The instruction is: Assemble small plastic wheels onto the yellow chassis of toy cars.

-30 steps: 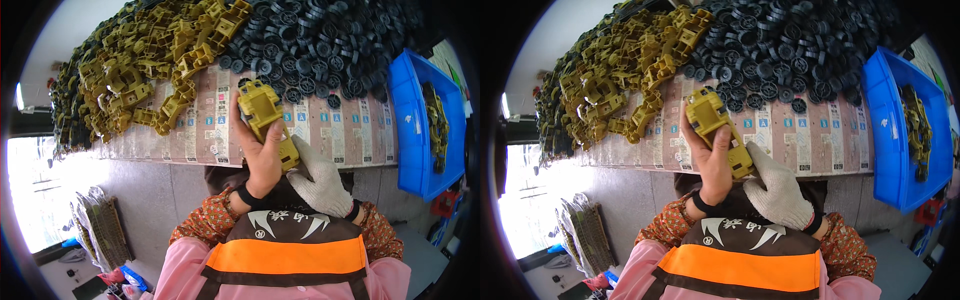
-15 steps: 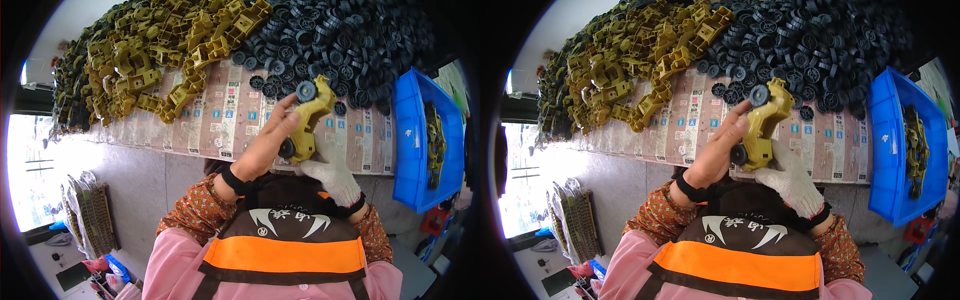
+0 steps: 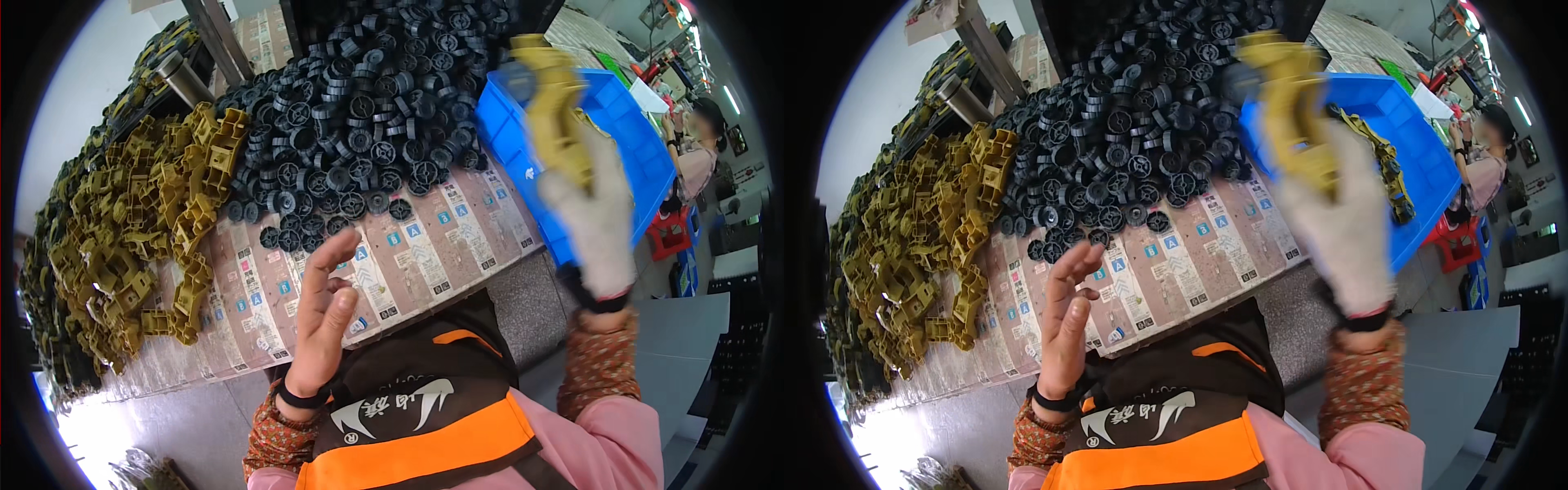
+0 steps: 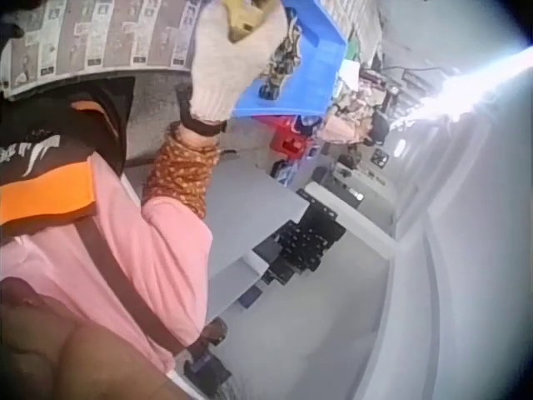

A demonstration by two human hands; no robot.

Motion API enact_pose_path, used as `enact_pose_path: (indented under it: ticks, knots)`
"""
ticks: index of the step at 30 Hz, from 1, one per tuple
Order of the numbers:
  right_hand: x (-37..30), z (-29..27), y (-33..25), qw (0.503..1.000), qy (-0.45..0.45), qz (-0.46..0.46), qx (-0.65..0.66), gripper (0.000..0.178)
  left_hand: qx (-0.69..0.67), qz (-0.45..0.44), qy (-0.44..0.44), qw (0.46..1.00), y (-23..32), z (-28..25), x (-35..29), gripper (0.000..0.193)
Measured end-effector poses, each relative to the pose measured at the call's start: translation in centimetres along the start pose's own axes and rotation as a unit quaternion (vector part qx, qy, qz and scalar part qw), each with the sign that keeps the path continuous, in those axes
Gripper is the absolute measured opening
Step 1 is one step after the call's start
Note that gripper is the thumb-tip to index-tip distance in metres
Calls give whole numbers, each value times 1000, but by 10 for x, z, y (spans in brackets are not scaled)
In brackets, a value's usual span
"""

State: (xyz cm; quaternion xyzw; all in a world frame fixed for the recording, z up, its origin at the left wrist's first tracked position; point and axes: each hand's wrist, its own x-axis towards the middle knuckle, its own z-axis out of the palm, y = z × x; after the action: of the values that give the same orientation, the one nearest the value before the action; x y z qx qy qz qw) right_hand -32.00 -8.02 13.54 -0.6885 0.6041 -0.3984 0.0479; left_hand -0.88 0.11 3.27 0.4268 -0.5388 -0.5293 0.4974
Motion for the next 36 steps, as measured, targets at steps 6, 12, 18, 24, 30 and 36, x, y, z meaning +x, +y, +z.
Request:
enact_pose_path:
  ticks: [6,12,18,24,30,36]
  knots:
    - [40,-93,179,940,-116,105,-302,50,-1,-23,42,999,-42,-19,5,31]
    - [52,-92,256,908,-274,111,-296,58,226,-61,65,970,-22,-60,-20,27]
    - [64,-91,202,913,-245,-21,-327,62,495,44,278,822,1,-145,-18,27]
    - [-5,-41,-17,955,-266,-48,-120,58,626,-121,310,705,4,-225,-30,61]
    - [-23,83,-44,933,-321,-164,14,34,670,-147,185,704,-17,-212,-41,71]
    - [-23,174,-28,932,-307,-189,-25,17,427,-115,291,848,-14,-192,-31,69]
